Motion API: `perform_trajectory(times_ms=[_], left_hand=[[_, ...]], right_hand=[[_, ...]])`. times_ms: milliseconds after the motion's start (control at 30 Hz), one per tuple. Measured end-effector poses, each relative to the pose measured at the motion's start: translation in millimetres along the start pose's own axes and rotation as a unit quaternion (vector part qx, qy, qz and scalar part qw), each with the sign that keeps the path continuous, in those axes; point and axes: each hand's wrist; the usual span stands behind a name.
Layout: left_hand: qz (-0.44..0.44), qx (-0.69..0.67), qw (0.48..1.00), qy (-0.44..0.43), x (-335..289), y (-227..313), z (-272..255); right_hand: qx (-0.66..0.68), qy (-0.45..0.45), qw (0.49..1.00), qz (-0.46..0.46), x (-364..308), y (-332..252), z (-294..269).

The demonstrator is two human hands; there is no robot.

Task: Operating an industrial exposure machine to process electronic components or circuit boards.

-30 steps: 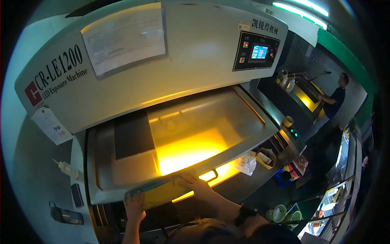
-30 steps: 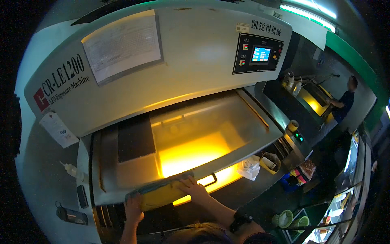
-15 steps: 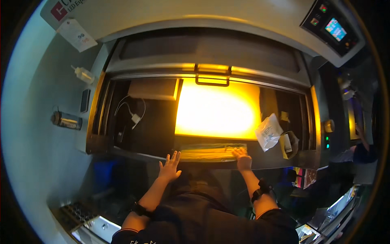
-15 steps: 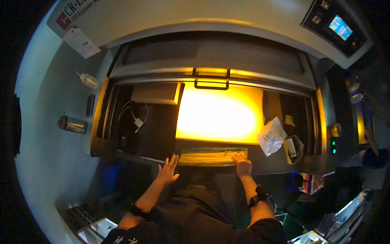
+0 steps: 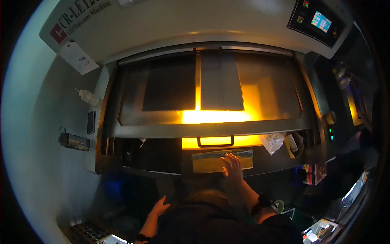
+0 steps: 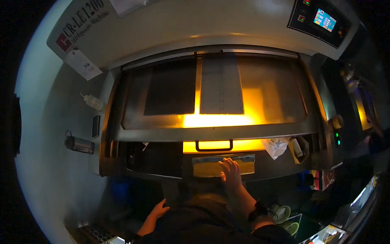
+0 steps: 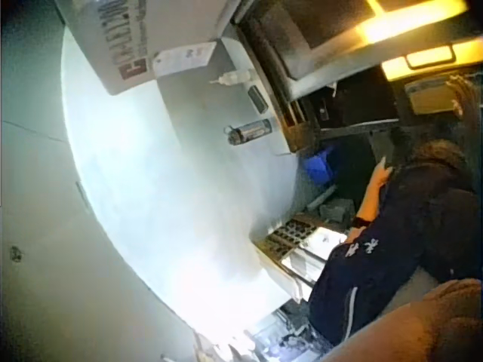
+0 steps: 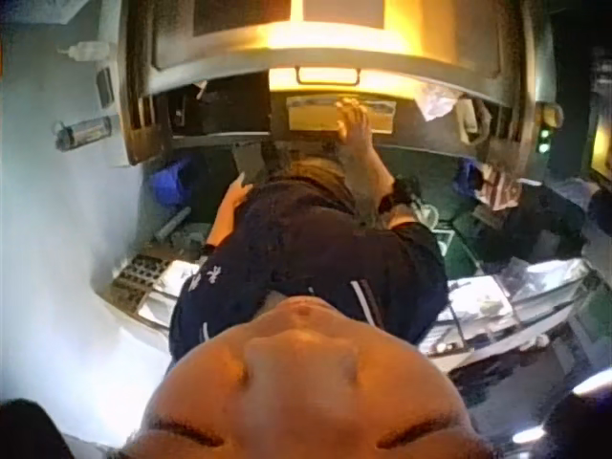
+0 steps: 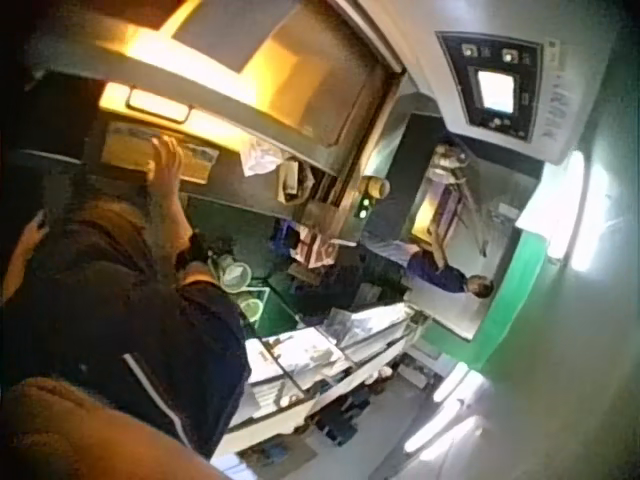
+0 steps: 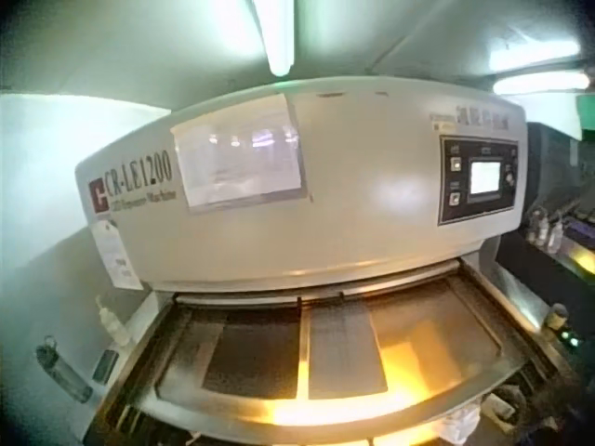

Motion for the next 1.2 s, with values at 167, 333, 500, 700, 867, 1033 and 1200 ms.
perform_trajectory(times_ms=[167,333,500,700,867,1033,1200], left_hand=[[0.134,-0.055,0.989,0.031,37,14,-56],[0.22,-0.034,0.974,-0.049,66,-14,-92],[0.322,0.053,0.921,-0.213,63,-13,-121],[0.406,0.159,0.892,-0.117,27,65,-157],[0.272,-0.697,0.663,-0.028,-35,173,-190],[0.605,-0.598,0.522,-0.065,-62,221,-228],[0.629,-0.632,0.444,-0.091,-71,239,-247]], right_hand=[[-0.05,-0.024,0.998,0.006,-7,-70,-12],[-0.187,-0.366,0.893,0.181,-17,-104,20],[-0.218,-0.345,0.887,0.218,-70,-146,-19],[-0.224,-0.207,0.934,0.188,-66,-239,-189],[-0.087,0.05,0.987,0.124,-62,-251,-251],[0.026,0.506,0.861,0.038,-45,-205,-163],[0.038,0.194,0.971,0.135,-22,-103,-66]])
Point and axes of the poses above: each hand's wrist, its own x-axis towards the middle knuckle, its own z-axis out of the palm, y = z × x, and after that the axes turned 12 degrees about z, right-handed
